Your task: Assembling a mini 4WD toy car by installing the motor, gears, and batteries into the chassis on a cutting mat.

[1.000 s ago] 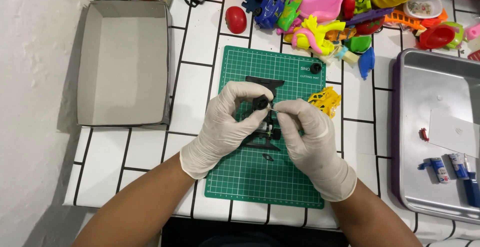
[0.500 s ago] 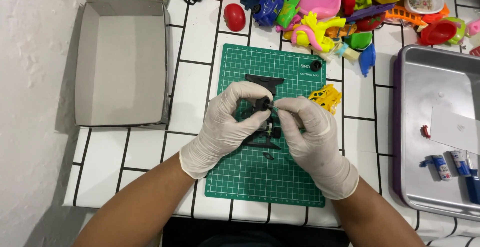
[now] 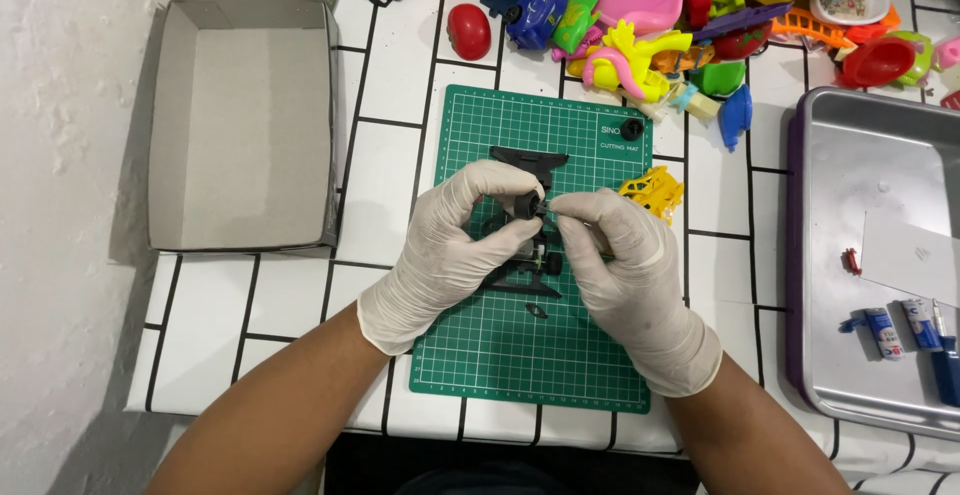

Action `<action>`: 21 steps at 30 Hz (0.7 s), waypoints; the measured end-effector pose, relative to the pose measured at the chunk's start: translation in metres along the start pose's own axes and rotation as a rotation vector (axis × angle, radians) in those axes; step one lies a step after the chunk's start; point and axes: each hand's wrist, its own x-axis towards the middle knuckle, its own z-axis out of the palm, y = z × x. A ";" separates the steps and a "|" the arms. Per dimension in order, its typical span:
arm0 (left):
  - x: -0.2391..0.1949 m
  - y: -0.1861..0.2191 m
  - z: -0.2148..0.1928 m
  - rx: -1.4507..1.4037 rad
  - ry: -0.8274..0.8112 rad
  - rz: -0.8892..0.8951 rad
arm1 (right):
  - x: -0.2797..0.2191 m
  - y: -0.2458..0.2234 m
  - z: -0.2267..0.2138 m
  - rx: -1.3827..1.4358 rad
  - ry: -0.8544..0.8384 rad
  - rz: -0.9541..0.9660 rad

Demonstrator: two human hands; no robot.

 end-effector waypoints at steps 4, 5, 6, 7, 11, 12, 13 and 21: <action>0.001 0.000 -0.001 -0.009 -0.011 -0.004 | 0.001 -0.001 -0.002 -0.001 -0.010 -0.018; 0.002 0.000 -0.001 -0.019 -0.014 -0.009 | 0.001 0.000 -0.002 -0.007 -0.015 -0.024; 0.002 0.001 -0.003 -0.019 -0.014 -0.008 | 0.002 0.001 -0.003 -0.007 -0.015 -0.024; 0.003 0.001 -0.005 -0.038 -0.044 -0.017 | 0.003 0.002 -0.005 -0.014 -0.028 -0.035; 0.007 0.002 -0.009 -0.084 -0.109 -0.015 | 0.004 0.002 -0.009 -0.033 -0.051 -0.047; 0.006 0.003 -0.010 -0.084 -0.110 -0.015 | 0.006 0.001 -0.010 -0.033 -0.051 -0.047; 0.005 0.003 -0.010 -0.093 -0.121 -0.027 | 0.007 0.000 -0.012 -0.049 -0.075 -0.065; 0.002 -0.001 -0.014 -0.102 -0.178 -0.088 | 0.007 0.004 -0.021 -0.142 -0.162 -0.170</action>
